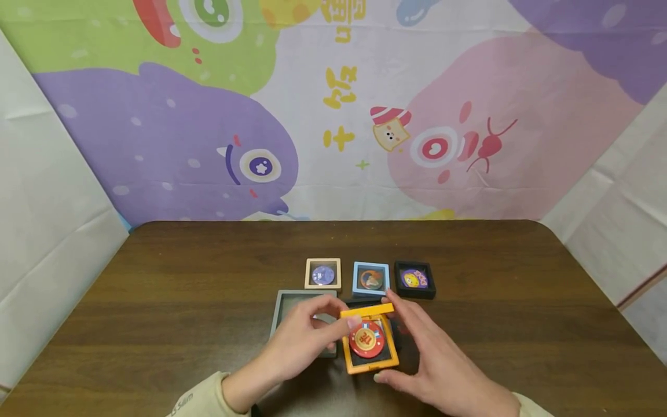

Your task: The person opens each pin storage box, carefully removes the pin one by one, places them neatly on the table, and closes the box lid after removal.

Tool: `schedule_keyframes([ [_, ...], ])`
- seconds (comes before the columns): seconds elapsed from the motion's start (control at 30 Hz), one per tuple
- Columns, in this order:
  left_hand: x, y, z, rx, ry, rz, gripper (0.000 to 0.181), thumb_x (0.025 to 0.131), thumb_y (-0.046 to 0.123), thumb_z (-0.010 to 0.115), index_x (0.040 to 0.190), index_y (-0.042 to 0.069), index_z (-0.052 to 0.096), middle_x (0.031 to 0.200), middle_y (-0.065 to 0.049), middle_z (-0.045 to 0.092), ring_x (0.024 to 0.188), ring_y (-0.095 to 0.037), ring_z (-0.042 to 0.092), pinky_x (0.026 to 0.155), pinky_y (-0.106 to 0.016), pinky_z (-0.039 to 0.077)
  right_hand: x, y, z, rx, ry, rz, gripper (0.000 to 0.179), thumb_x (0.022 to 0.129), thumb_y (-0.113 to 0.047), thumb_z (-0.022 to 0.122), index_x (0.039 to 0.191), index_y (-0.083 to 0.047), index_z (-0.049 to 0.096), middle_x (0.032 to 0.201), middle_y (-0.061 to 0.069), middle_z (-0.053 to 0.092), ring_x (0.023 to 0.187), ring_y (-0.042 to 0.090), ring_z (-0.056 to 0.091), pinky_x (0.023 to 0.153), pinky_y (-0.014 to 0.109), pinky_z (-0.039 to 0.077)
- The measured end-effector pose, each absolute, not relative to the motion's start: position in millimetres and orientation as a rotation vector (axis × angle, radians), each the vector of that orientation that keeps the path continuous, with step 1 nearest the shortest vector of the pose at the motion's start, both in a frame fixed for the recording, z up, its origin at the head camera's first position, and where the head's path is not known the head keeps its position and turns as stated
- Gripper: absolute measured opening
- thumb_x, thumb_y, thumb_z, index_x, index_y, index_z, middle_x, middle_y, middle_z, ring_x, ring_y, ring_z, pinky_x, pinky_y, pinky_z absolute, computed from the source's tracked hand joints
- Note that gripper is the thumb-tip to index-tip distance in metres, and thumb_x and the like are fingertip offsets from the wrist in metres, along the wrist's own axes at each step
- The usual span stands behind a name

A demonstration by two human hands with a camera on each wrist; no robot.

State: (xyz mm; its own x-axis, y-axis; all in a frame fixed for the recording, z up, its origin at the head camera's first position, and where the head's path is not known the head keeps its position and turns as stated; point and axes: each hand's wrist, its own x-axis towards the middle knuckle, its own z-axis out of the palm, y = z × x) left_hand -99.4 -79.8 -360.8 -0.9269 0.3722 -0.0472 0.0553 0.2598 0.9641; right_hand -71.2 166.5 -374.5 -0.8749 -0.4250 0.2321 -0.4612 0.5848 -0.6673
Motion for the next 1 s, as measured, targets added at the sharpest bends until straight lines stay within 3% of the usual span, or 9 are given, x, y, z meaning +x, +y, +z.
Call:
schedule_keyframes([
  [0.1,-100,-80,-361,0.359,2.293,1.742,0.034,0.091,0.042,0.071,0.103,0.01,0.065,0.104,-0.005,0.068,0.071,-0.024,0.07,0.063,-0.04,0.058,-73,168,-375,0.765,-2.657,1.066,0.085,0.08,-0.043,0.084,0.149,-0.027,0.037,0.133,-0.01,0.05,0.112,0.012,0.057,0.087,0.035,0.055],
  [0.23,-99,-80,-361,0.348,2.312,1.723,0.036,0.092,0.044,0.068,0.103,0.01,0.064,0.103,-0.005,0.067,0.069,-0.024,0.069,0.061,-0.038,0.057,-74,168,-374,0.772,-2.55,0.972,0.05,0.081,-0.026,0.084,0.123,-0.025,0.057,0.116,-0.017,0.056,0.102,0.005,0.056,0.079,0.031,0.054],
  [0.4,-95,-78,-359,0.384,2.299,1.684,0.033,0.092,0.044,0.069,0.1,0.012,0.064,0.104,-0.003,0.068,0.067,-0.025,0.07,0.053,-0.031,0.05,-73,168,-374,0.969,-2.484,0.892,0.028,0.086,-0.027,0.08,0.111,-0.026,0.067,0.115,-0.014,0.061,0.106,0.007,0.055,0.088,0.026,0.051],
  [0.53,-89,-75,-356,0.411,2.294,1.646,0.031,0.09,0.044,0.072,0.097,0.015,0.062,0.102,-0.002,0.068,0.067,-0.023,0.07,0.049,-0.027,0.045,-73,167,-377,1.061,-2.441,0.821,0.028,0.088,-0.036,0.078,0.111,-0.024,0.07,0.117,-0.013,0.061,0.106,0.009,0.053,0.089,0.02,0.048],
  [0.7,-84,-72,-355,0.424,2.319,1.584,0.032,0.088,0.047,0.074,0.095,0.019,0.06,0.109,-0.001,0.067,0.074,-0.016,0.071,0.056,-0.031,0.05,-72,165,-380,1.032,-2.453,0.714,0.034,0.084,-0.046,0.079,0.109,-0.024,0.071,0.114,-0.016,0.059,0.103,0.007,0.05,0.082,0.027,0.052],
  [1.0,-83,-71,-357,0.428,2.36,1.526,0.032,0.086,0.05,0.074,0.095,0.022,0.06,0.111,-0.002,0.067,0.075,-0.007,0.07,0.058,-0.032,0.05,-70,163,-380,0.994,-2.504,0.672,0.032,0.081,-0.041,0.082,0.106,-0.024,0.073,0.111,-0.017,0.06,0.099,0.005,0.049,0.078,0.027,0.054],
])
